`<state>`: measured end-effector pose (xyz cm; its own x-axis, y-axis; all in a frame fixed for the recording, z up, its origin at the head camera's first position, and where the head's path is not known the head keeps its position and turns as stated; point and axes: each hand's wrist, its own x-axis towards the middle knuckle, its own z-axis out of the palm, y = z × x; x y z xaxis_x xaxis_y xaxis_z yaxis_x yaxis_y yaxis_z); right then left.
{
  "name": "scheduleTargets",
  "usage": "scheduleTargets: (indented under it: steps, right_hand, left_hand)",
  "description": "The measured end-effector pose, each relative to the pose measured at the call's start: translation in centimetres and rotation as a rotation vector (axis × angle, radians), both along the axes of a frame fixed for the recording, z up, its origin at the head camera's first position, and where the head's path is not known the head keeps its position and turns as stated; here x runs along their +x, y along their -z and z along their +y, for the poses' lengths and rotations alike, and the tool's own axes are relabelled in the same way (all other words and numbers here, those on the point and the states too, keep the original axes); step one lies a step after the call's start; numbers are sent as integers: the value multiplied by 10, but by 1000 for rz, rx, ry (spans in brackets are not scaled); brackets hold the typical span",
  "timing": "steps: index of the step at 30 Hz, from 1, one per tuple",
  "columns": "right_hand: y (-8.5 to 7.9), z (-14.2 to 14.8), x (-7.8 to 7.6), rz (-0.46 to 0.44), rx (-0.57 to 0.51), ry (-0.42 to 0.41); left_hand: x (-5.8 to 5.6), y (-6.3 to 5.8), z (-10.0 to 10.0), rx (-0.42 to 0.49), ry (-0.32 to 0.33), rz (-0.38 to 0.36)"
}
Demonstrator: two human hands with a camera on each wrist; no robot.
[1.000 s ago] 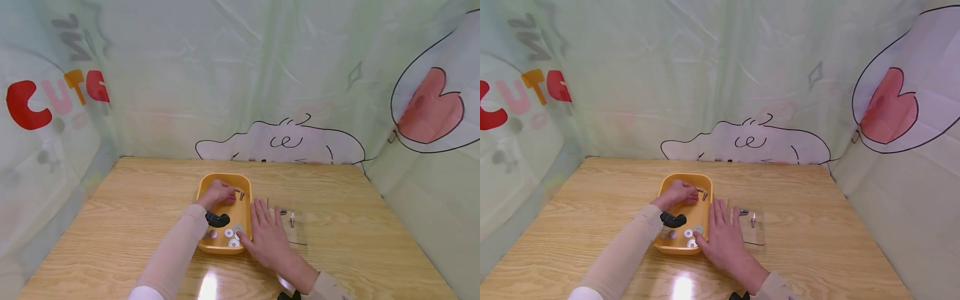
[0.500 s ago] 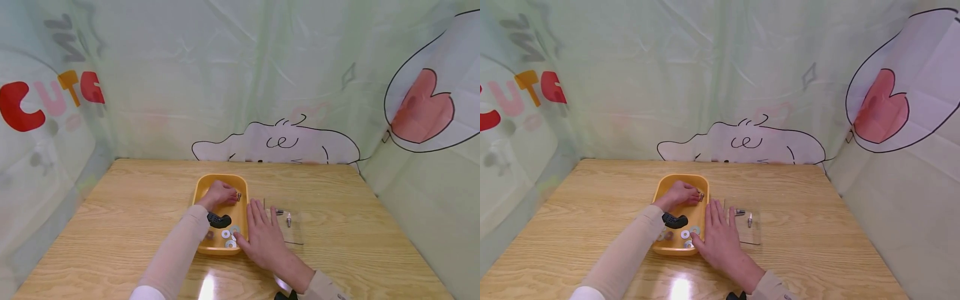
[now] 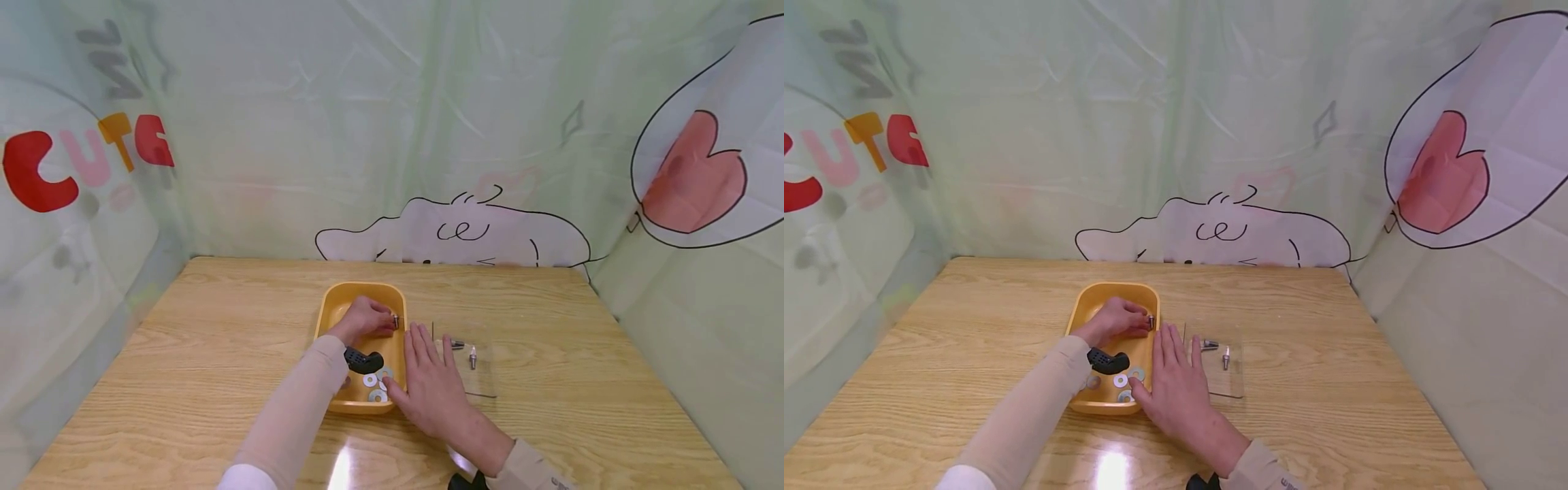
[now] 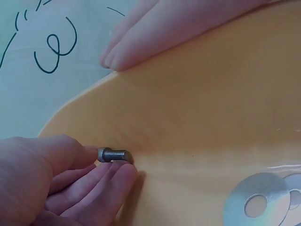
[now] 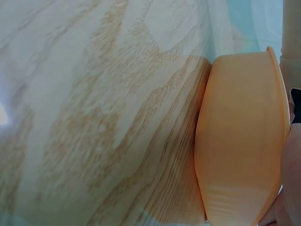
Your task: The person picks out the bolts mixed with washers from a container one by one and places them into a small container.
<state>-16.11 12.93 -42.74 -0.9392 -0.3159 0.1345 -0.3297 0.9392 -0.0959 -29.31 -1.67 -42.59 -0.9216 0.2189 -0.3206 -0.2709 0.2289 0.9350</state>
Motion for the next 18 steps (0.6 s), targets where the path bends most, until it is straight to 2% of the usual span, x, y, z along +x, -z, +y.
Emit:
scheduleTargets:
  steps: [7, 18]
  right_hand:
    - [0, 0, 0, -16, 1, 3]
    - [-1, 0, 0, -18, 11, 3]
  left_hand:
    - [4, 0, 3, 33, 31, 15]
    - [6, 2, 7, 59, -11, -5]
